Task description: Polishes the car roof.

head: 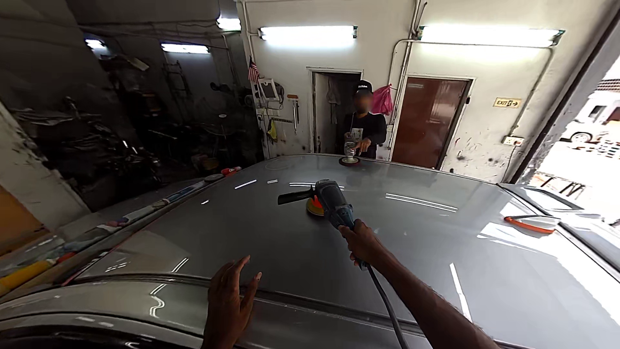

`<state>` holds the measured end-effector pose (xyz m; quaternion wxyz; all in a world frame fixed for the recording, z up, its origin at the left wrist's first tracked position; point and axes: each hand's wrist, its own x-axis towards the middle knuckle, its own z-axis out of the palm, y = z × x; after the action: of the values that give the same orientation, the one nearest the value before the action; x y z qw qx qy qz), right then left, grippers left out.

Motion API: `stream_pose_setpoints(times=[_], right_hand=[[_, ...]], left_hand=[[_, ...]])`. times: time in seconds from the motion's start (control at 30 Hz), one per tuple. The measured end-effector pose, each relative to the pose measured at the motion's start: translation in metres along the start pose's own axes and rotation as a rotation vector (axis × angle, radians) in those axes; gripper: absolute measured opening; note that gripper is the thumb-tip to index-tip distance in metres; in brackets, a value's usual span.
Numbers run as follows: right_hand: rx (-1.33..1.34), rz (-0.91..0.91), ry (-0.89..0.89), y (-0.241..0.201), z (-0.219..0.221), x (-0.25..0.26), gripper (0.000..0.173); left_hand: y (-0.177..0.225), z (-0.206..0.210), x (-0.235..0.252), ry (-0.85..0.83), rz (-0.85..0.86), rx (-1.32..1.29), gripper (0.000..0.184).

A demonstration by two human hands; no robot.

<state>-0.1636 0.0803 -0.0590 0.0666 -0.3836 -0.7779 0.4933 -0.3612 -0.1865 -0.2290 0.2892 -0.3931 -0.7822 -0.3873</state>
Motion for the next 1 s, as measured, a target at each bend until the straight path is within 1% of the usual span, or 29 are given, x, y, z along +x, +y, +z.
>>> stream_pose_setpoints(times=[0.13,0.27,0.5,0.7,0.77,0.87,1.0], right_hand=[[0.041,0.041,0.071,0.026,-0.034,0.0,0.043],[0.093,0.093,0.198,0.065,-0.081,-0.008,0.044],[0.258,0.212,0.471,0.149,-0.181,-0.064,0.039],[0.303,0.322,0.702,0.202,-0.247,-0.115,0.04],[0.311,0.336,0.74,0.215,-0.26,-0.122,0.041],[0.305,0.341,0.758,0.218,-0.267,-0.121,0.042],[0.298,0.329,0.692,0.194,-0.253,-0.097,0.041]], left_hand=[[-0.001,0.001,-0.001,-0.008,0.015,-0.011,0.059],[-0.002,0.0,-0.001,-0.021,0.033,-0.026,0.058],[0.0,0.001,-0.002,-0.033,0.026,-0.01,0.06],[0.0,-0.001,-0.004,-0.078,0.016,0.008,0.061],[0.003,-0.004,-0.002,-0.103,0.012,-0.006,0.061],[0.005,-0.008,0.0,-0.133,0.011,-0.012,0.061],[0.003,-0.004,-0.001,-0.09,0.004,0.005,0.062]])
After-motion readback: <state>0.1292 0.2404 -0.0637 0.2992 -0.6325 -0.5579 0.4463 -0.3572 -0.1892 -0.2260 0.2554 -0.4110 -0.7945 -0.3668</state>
